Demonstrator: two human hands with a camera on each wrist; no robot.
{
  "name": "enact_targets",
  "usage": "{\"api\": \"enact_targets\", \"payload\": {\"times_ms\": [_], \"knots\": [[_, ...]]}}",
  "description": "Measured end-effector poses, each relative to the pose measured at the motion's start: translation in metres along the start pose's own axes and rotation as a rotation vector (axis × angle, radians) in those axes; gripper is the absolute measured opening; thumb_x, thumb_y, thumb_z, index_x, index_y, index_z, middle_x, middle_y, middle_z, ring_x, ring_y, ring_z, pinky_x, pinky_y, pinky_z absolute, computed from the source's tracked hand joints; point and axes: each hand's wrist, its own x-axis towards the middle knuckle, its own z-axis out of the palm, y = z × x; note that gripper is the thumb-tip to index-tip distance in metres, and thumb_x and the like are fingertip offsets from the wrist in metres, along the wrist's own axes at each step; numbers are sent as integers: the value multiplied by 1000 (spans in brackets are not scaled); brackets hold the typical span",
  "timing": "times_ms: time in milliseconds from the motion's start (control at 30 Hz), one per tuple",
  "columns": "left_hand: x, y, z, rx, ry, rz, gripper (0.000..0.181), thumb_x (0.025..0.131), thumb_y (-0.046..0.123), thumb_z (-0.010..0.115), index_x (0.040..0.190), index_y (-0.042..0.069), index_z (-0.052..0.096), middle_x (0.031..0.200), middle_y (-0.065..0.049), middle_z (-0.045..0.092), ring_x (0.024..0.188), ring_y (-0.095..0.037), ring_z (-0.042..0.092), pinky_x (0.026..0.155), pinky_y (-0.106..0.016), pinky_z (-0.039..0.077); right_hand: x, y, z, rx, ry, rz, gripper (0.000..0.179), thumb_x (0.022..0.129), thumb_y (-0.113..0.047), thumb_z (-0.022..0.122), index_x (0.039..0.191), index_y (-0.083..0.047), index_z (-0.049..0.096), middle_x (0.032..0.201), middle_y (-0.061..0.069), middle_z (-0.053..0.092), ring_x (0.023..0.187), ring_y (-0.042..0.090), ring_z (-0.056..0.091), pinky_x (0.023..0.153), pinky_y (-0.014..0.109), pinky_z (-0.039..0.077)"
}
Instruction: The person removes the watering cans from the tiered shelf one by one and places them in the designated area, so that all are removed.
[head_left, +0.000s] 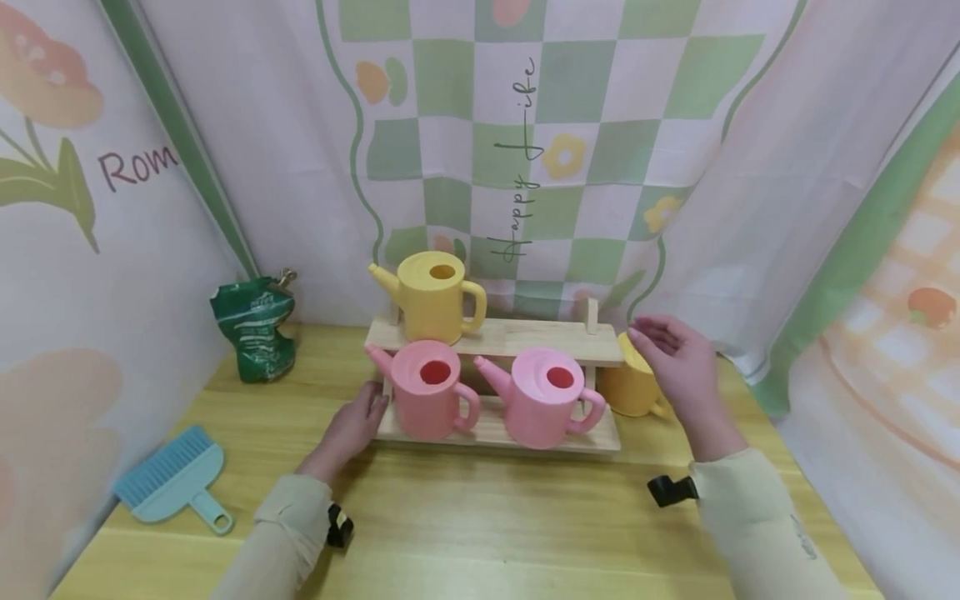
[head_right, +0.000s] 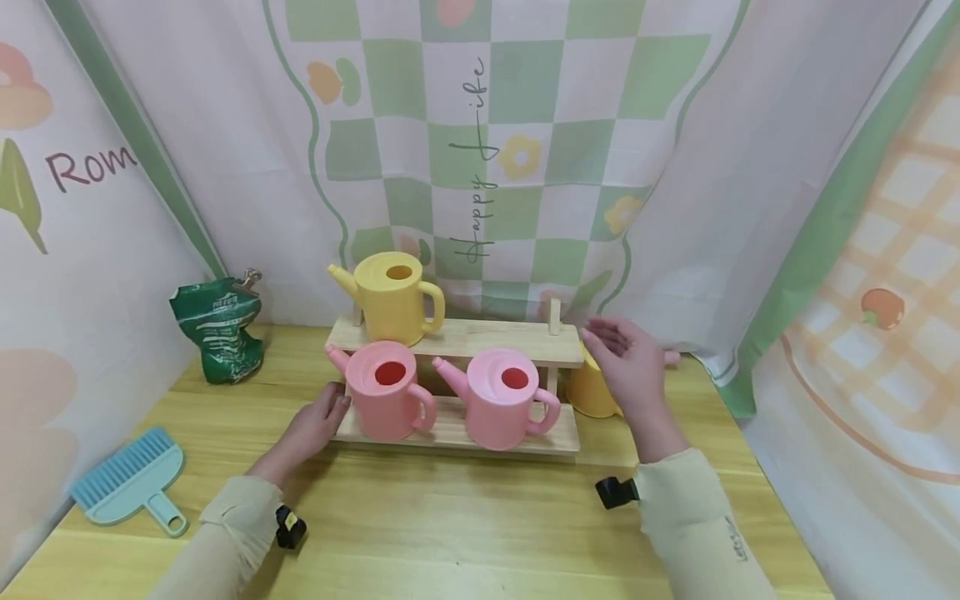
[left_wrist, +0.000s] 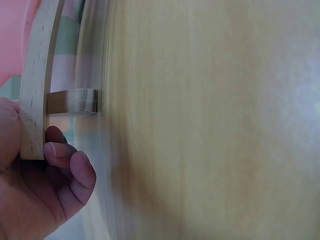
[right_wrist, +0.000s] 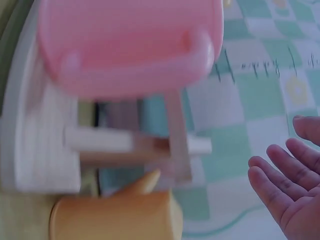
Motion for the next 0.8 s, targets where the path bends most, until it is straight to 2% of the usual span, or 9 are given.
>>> {"api": "enact_targets", "payload": {"times_ms": [133,367,500,600,800], "knots": [[1,-3,1,0,-3,0,47,105,42,35,145,17,36,148,-18,43,133,-39,42,106,-60,36,5,-14,17,33,-67,-32,42,94,-25,68,120,6,61,106,-6,66,96,-2,61,84,10,49],[1,-3,1,-12,2,-1,48,105,43,35,146,16,35,149,-17,42,134,-39,40,107,-60,34,16,-36,45,18,-179,-60,42,92,-28,70,122,1,62,117,16,66,100,10,65,87,15,51],[2,-3,2,-20,2,-10,49,105,44,36,146,17,35,149,-15,42,135,-38,40,107,-60,34,22,-48,58,-23,-262,-24,46,92,-33,69,124,-1,62,119,14,66,106,22,64,91,27,53],[2,-4,2,-29,5,-13,49,104,45,36,145,19,36,149,-14,43,135,-37,40,108,-60,34,27,-55,69,-27,-312,14,46,91,-35,70,124,-4,62,120,12,66,108,25,64,92,35,53],[2,-5,1,-36,10,11,48,104,45,36,144,18,38,147,-15,45,134,-38,42,107,-60,34,34,-64,90,18,-372,34,41,91,-26,71,124,-2,61,120,13,65,107,26,65,87,35,56]]}}
